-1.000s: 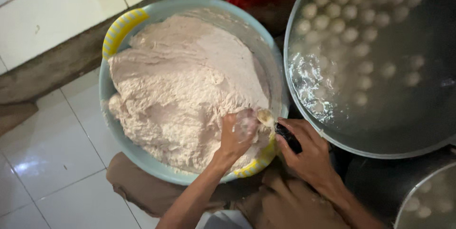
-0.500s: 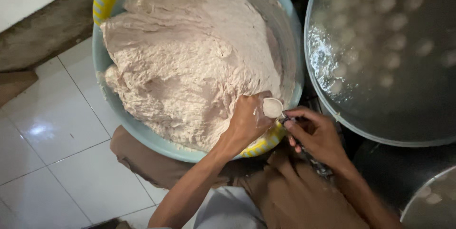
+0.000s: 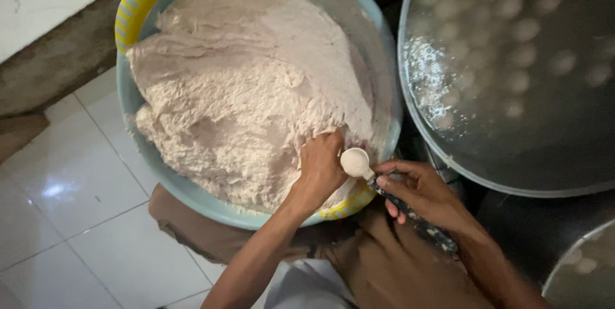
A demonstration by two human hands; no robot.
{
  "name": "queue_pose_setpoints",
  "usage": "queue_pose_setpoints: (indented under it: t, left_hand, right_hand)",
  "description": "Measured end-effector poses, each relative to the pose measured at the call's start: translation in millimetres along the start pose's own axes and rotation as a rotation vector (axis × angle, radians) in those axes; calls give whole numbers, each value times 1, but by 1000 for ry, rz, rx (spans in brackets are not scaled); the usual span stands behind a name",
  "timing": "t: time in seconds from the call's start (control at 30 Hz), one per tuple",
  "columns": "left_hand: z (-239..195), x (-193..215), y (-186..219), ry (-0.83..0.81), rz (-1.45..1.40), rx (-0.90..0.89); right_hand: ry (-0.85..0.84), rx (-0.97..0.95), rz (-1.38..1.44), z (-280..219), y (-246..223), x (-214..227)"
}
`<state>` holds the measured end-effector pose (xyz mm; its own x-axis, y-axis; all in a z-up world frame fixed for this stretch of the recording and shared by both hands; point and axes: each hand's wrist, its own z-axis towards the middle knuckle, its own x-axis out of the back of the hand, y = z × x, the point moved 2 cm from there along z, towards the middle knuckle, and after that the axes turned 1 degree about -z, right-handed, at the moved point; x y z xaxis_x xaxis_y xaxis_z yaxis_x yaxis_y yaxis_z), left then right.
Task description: The person scoops dough from a large basin using a spoon and drops small portions into a pot of boiling water. The process is repeated continuously, forming many small dough balls that cook in the water.
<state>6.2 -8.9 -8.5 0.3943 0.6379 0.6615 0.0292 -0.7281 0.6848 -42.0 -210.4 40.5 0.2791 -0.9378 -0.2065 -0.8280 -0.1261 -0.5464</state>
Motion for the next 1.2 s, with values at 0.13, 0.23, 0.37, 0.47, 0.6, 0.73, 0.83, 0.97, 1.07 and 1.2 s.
queue_pose_setpoints:
  t: [0.13,0.23,0.37,0.47,0.6,0.73,0.83,0.97,1.07,1.2]
  left_hand:
    - [-16,-3,-15,246,-71,-209]
    - [-30,-1,-37,239,169,-355]
    - [-38,-9,-56,-67,372,41]
    - [-44,1,-49,18,205,-57]
    - [-35,7,-44,275,-39,-218]
    - [-32,-29,-58,-61,-282,311]
    - [-14,-38,-39,167,-102,-246]
    - [-2,-12,0,202,-303,-323]
    - [3,9,24,5,-534,-35]
    - [2,26,43,1,-621,-41]
  right_hand:
    - [81,132,-18,-15,-8,24]
    - [311,187,-39,-20,-15,75]
    - [734,355,-462,-2,-38,155]
    - [999,296,-846,8,-42,181]
    - [1039,571,-974,-3,-45,169]
    - [978,890,-830,-22,-38,90]
    - [791,895,-793,-28,-32,21]
    - [741,884,-701,-24,-35,-19]
    - [685,910,-728,-21,-37,-25]
    - [593,758,-580,-14,-25,-20]
